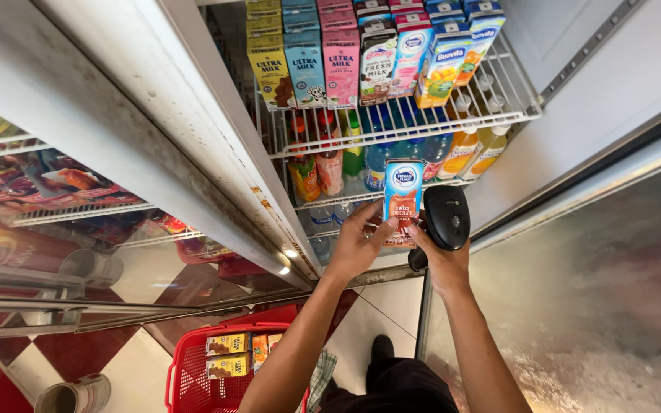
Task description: The person removes drink cartons from a basket, scans their barcodes with a handheld scanner, and places them onto refrigerator shelves by hand.
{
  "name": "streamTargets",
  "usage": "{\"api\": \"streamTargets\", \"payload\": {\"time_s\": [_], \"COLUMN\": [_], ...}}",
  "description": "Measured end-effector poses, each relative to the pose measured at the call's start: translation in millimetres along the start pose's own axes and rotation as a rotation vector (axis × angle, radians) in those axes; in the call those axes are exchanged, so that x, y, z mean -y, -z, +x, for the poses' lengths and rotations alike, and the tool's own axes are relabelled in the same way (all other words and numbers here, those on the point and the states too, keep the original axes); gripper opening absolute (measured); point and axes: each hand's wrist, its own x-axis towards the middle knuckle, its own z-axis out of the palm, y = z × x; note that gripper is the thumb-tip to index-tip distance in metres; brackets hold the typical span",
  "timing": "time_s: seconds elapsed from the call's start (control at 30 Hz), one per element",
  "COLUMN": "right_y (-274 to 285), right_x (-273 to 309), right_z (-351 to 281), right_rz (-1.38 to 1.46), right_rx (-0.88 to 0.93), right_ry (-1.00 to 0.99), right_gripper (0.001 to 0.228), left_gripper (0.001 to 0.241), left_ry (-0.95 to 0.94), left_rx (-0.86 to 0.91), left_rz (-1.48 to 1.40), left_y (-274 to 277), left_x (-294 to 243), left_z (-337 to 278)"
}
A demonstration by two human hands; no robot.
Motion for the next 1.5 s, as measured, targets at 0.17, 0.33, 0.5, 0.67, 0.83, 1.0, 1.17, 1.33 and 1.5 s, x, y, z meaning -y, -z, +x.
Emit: {"api": "streamTargets", "payload": {"time_s": [0.17, 0.33, 0.5, 0.67, 0.83, 1.0, 1.17, 1.33, 1.5], "right_y": [-15, -33, -23, 2, 24, 43, 48, 49, 44], "right_x": [0, 20, 50, 68, 73, 74, 74, 84, 86], "right_z": [18, 33, 59, 96, 143, 190, 218, 225, 234], "right_rz": [-0.026, -0.133, -0.209, -0.249, -0.144, -0.086, -0.134, -0.134, -0.065], "right_rx": [0.06, 0.098, 0.014, -0.105, -0.37, -0.401, -0.38, -0.396, -0.364], "right_ry": [0.019, 0.109, 0.138, 0.306, 0.411, 0.383, 0.344, 0.18, 0.151], "right_gripper": [0.035, 0.025, 0.026, 0.027, 0.024, 0.023, 0.017, 0.016, 0.017], "left_gripper": [0.049, 0.05, 0.052, 0.051, 0.049, 0.046, 0.037, 0.037, 0.047], "left_ry": [-0.155, -0.198, -0.287, -0.314, -0.392, -0.367, -0.467, -0.424, -0.362], "left_rx": [-0.092, -0.116, -0.018, 0.047, -0.015, -0.103, -0.175, -0.175, -0.253], "left_rz": [0.182, 0.231, 0.198, 0.129, 0.083, 0.116, 0.31, 0.352, 0.419], "left_y": [15, 24, 5, -39, -94, -126, -140, -146, -153], "left_x": [-13, -32, -42, -42, -40, -35, -17, -3, 4], "left_z": [11, 31, 69, 127, 178, 220, 252, 268, 273]}}
